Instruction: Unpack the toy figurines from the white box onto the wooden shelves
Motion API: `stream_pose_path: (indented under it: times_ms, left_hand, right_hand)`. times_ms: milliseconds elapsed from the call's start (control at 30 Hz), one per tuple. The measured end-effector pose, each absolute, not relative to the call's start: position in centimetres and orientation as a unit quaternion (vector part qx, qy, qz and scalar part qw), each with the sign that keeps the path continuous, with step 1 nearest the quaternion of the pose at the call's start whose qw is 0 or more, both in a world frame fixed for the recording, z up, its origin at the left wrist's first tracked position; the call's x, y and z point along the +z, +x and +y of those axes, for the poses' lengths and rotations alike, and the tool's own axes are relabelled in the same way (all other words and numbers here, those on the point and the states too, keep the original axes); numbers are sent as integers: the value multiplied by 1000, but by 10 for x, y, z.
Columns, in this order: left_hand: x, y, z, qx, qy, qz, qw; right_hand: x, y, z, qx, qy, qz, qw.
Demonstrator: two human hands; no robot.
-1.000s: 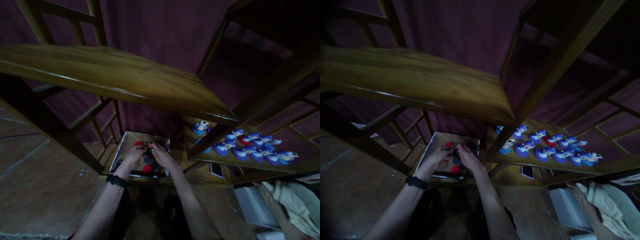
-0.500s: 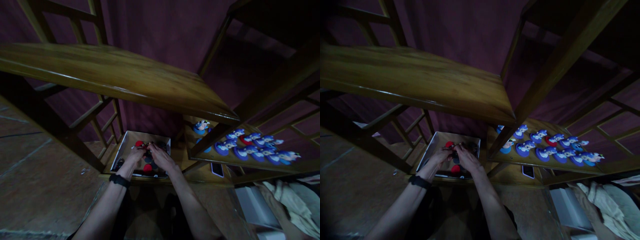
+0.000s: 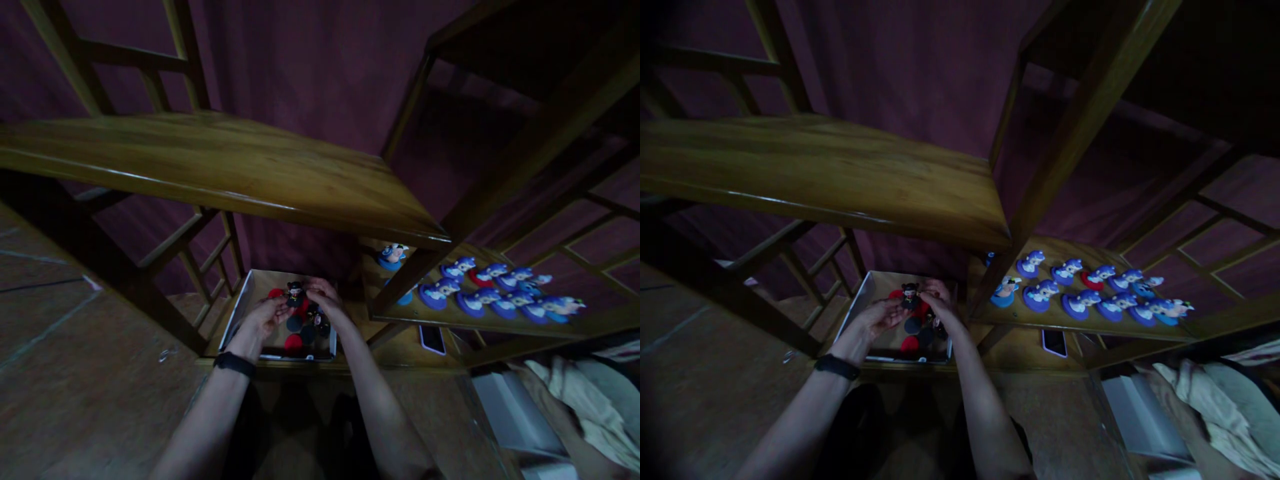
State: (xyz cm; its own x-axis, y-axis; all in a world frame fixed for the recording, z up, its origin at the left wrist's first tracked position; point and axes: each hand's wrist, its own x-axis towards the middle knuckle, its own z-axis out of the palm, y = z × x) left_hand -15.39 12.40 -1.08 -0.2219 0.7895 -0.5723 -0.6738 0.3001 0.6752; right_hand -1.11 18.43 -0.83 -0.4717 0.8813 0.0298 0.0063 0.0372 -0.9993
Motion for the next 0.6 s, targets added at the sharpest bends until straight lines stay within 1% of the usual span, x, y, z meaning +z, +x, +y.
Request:
stream_pose_path:
  times_ms: [133, 233, 400, 600]
  left_hand:
    - [-9, -153, 123, 578, 59, 492, 648]
    - [-8, -152, 123, 577, 57, 488, 653]
    - [-10, -151, 122, 592, 52, 475, 649]
    - [-12, -146, 123, 600, 38, 488, 633]
  right_hand:
    - [-19, -17, 184, 623, -378, -596, 337]
    - [-25, -22, 185, 615, -383, -599, 340]
    - [-27, -22, 189, 556, -401, -643, 341]
    - [-30, -23, 187, 446, -421, -705, 356]
